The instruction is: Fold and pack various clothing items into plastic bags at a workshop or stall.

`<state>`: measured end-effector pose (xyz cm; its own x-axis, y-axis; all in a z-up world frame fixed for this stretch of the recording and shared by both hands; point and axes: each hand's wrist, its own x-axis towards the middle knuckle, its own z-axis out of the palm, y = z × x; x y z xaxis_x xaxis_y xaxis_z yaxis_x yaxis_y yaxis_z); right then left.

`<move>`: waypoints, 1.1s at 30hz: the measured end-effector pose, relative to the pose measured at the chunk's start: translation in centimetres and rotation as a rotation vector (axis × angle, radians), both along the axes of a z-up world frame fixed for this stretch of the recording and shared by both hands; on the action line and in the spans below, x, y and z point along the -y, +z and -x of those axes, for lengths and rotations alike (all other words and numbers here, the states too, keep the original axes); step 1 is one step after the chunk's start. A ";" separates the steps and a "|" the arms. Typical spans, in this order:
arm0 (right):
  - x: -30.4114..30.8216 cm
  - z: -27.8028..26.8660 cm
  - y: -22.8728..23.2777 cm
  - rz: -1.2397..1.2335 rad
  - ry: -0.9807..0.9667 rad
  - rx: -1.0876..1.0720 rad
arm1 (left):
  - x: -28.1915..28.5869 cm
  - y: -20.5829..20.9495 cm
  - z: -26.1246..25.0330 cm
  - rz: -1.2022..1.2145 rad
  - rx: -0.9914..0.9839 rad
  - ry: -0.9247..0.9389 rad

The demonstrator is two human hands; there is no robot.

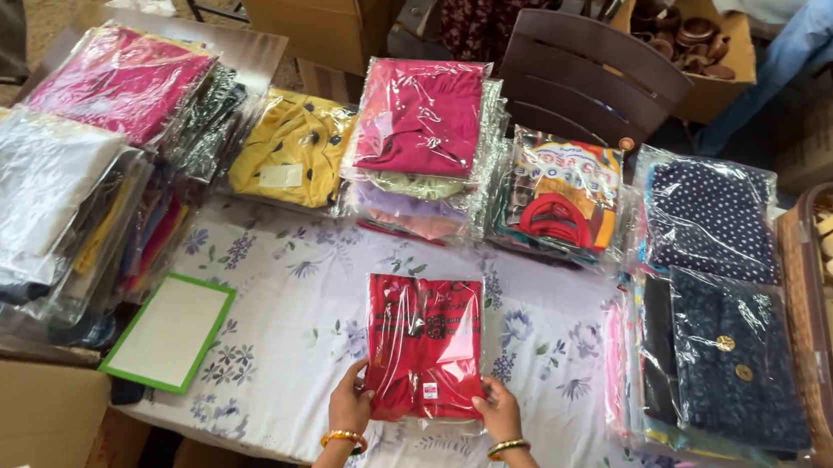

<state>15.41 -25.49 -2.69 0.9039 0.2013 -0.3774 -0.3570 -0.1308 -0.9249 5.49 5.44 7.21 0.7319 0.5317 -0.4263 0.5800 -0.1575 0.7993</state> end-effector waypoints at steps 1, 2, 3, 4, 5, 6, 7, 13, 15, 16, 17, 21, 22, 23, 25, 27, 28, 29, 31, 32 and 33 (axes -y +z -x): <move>-0.5 0.3 1.0 0.050 -0.001 0.026 | -0.1 -0.9 0.0 0.006 -0.005 0.021; -1.2 0.9 2.0 0.099 0.001 0.049 | -0.3 -1.9 0.4 0.010 -0.014 0.044; -0.7 1.5 1.0 0.100 -0.002 0.047 | 0.0 -2.0 1.0 0.010 -0.016 0.041; -0.6 1.3 0.1 0.110 -0.026 0.027 | -0.1 -2.1 0.8 0.014 -0.045 0.055; -0.5 1.1 -0.8 0.121 -0.050 0.007 | -0.2 -2.1 0.7 0.018 -0.073 0.070; -0.5 1.5 0.0 0.120 -0.052 0.004 | 0.1 -1.2 0.9 0.017 -0.075 0.068; -0.5 1.8 0.8 0.069 -0.067 0.084 | 0.3 -0.2 1.2 0.018 -0.009 0.079; -1.1 1.5 2.0 0.036 -0.113 0.205 | 0.6 -0.4 0.8 0.048 0.220 0.137; -0.7 1.4 -0.2 0.038 -0.129 0.149 | 0.4 -2.0 1.0 0.069 0.190 0.142; -0.4 1.2 -1.9 0.025 -0.134 0.064 | 0.2 -2.5 1.0 0.078 0.106 0.136; -0.1 0.9 -3.7 0.011 -0.138 -0.020 | 0.1 -3.0 1.0 0.087 0.022 0.131; -0.6 1.3 -0.5 0.048 -0.162 -0.025 | 0.0 -3.3 1.2 0.116 -0.016 0.085; -0.6 1.2 0.8 0.106 -0.141 0.057 | 0.1 -3.4 0.9 0.157 0.009 0.091; -0.6 1.1 2.1 0.167 -0.119 0.137 | 0.3 -3.5 0.5 0.198 0.032 0.097; 0.0 0.9 5.6 0.253 -0.126 0.200 | 1.0 -2.1 -0.1 0.255 0.057 0.050; 1.5 0.9 9.1 0.344 -0.132 0.250 | 2.3 -1.2 -0.6 0.313 0.073 0.003; 2.4 0.6 10.9 0.359 -0.127 0.311 | 3.1 -0.8 -1.0 0.363 0.140 -0.001; 3.2 0.4 12.9 0.375 -0.121 0.370 | 3.9 -0.3 -1.3 0.416 0.205 -0.004; 6.2 -0.7 15.1 0.371 -0.169 0.456 | 6.1 1.2 -3.5 0.457 0.271 -0.050; 7.5 -1.1 16.2 0.357 -0.184 0.542 | 7.1 2.0 -4.2 0.491 0.337 -0.062; 9.0 -1.1 18.4 0.363 -0.199 0.540 | 8.6 3.2 -5.5 0.496 0.334 -0.077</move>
<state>16.54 -34.47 15.74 0.9913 -0.0423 0.1250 0.0932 -0.4466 -0.8899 11.03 -3.18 10.39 0.8973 0.2682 -0.3505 0.2869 0.2488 0.9251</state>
